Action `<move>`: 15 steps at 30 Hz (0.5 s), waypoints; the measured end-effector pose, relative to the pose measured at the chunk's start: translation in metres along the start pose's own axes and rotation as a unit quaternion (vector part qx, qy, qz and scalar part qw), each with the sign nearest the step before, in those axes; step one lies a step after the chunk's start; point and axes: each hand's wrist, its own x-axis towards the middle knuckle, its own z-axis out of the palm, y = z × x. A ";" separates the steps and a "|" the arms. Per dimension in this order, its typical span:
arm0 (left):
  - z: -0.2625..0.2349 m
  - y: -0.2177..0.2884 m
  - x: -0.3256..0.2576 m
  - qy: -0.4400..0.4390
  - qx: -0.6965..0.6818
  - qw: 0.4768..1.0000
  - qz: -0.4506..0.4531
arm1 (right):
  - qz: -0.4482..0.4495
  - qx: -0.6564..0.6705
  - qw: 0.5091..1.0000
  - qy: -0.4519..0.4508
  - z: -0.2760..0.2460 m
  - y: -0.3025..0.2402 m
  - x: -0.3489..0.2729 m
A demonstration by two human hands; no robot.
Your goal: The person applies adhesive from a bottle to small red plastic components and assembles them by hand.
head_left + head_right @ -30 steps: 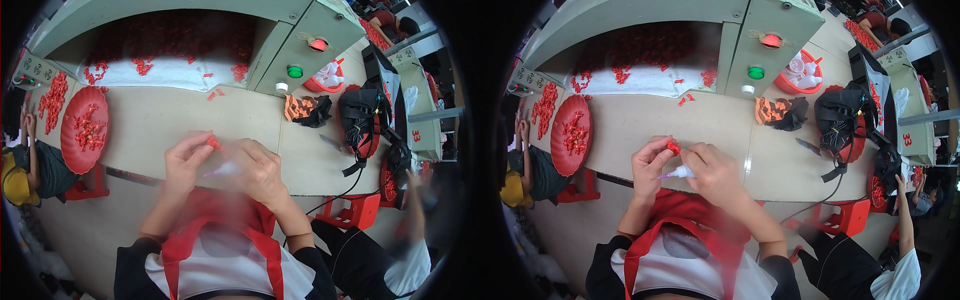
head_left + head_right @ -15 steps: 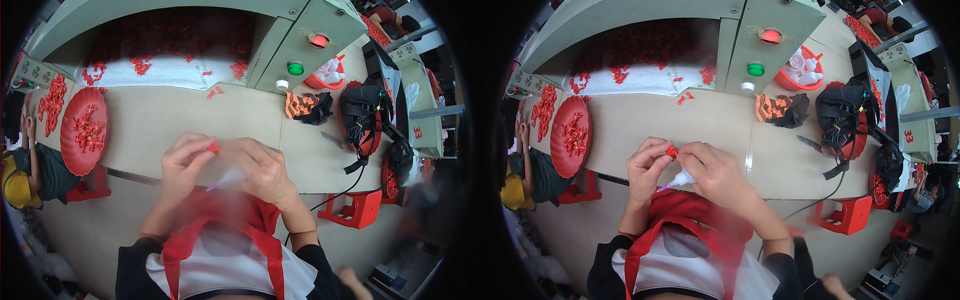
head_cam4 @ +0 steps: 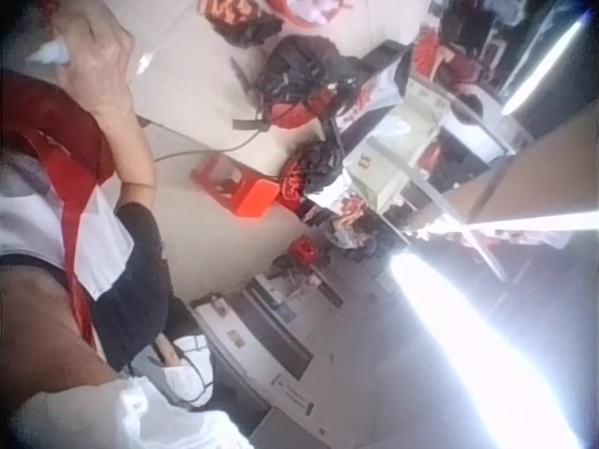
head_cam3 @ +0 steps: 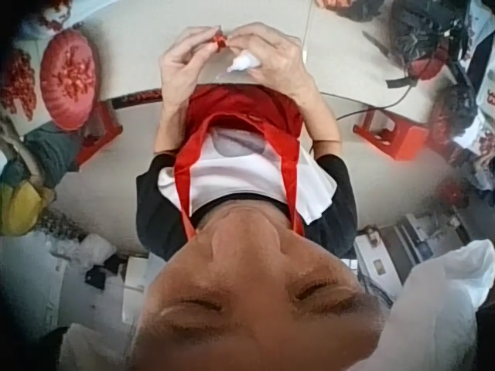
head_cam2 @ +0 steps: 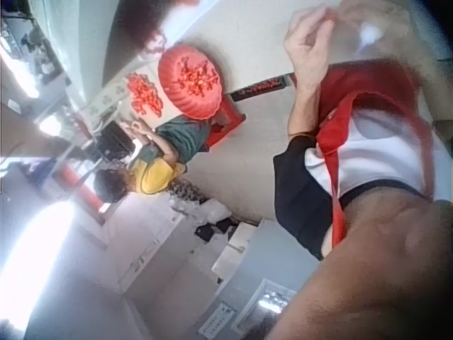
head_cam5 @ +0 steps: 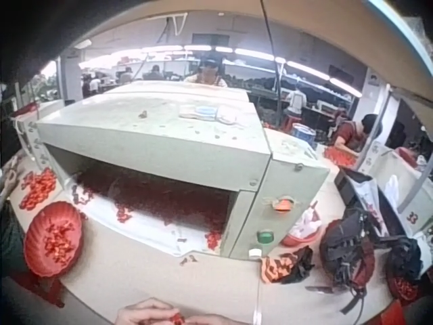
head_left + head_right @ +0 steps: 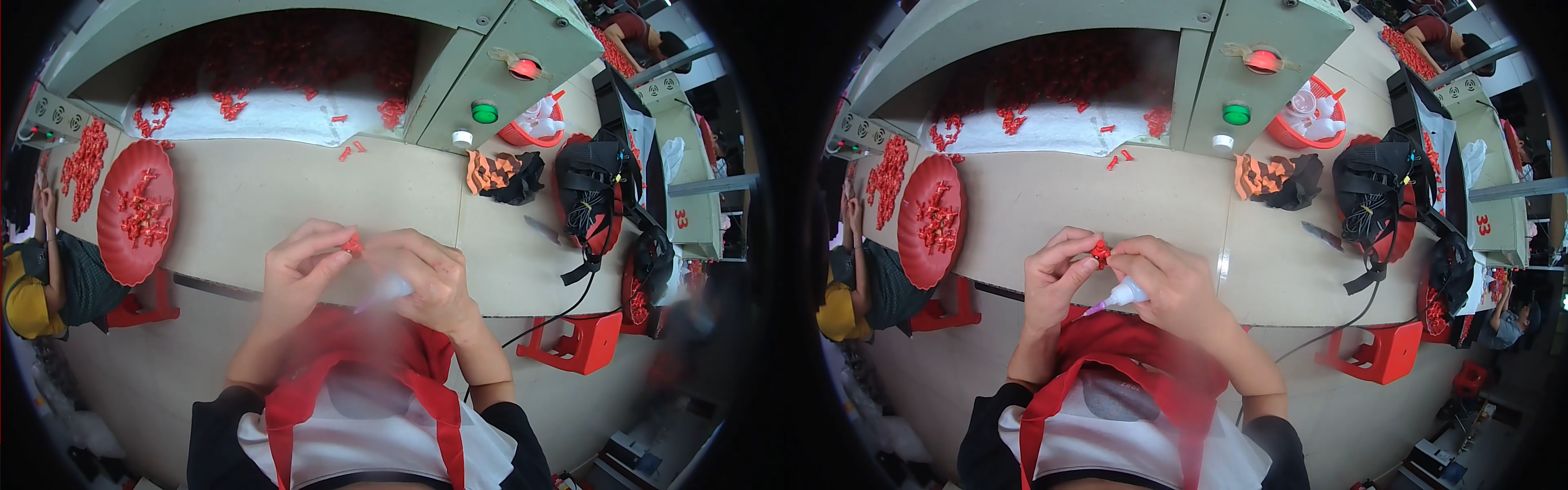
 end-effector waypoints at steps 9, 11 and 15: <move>-0.027 -0.018 0.007 -0.105 -0.220 0.941 -0.236 | 0.189 0.225 0.952 -0.088 -0.011 0.009 0.000; -0.030 -0.030 0.009 -0.136 -0.276 0.920 -0.243 | 0.228 0.275 0.928 -0.105 -0.011 0.011 0.001; -0.031 -0.042 0.012 -0.188 -0.375 0.861 -0.288 | 0.288 0.354 0.884 -0.098 -0.010 0.013 0.003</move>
